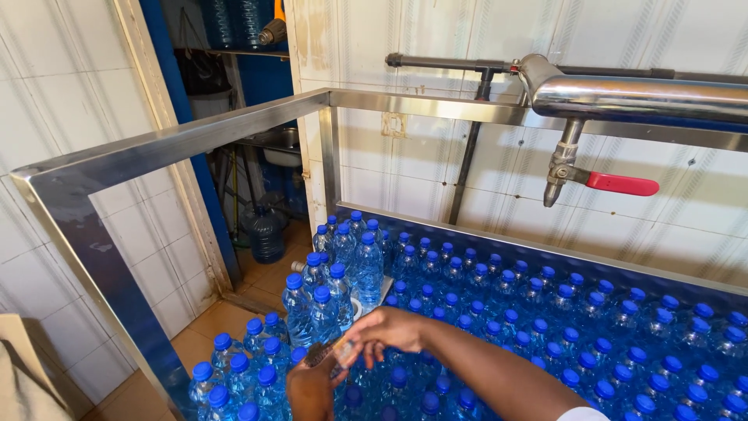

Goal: Manually placing and securing caps onto a large array of filled water bottles in a production facility.

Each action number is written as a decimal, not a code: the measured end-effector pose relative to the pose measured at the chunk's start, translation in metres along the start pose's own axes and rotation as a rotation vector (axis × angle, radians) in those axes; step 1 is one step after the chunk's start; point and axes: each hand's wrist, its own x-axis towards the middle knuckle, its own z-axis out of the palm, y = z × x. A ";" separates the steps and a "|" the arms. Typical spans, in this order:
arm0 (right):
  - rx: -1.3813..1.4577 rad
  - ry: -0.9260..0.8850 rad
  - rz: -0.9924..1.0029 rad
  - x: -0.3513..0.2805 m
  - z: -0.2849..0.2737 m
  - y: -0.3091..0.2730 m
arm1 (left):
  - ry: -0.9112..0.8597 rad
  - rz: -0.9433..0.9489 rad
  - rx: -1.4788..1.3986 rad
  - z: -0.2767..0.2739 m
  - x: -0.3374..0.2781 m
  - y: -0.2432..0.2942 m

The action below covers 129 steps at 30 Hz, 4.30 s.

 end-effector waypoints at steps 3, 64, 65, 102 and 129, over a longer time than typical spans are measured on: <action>-0.324 0.334 0.017 0.017 -0.053 0.000 | -0.148 0.028 -0.077 0.000 0.010 -0.010; -0.033 0.691 -0.349 0.001 0.049 0.038 | -0.240 0.118 -0.246 0.012 -0.040 -0.010; -0.053 0.693 -0.349 -0.002 0.046 0.038 | -0.243 0.116 -0.286 0.015 -0.035 -0.014; -1.106 0.208 -0.438 -0.015 -0.057 0.118 | -0.211 0.034 -0.165 0.015 -0.012 -0.028; -0.123 0.639 -0.403 -0.010 0.024 0.069 | -0.178 0.061 -0.135 0.024 -0.016 -0.035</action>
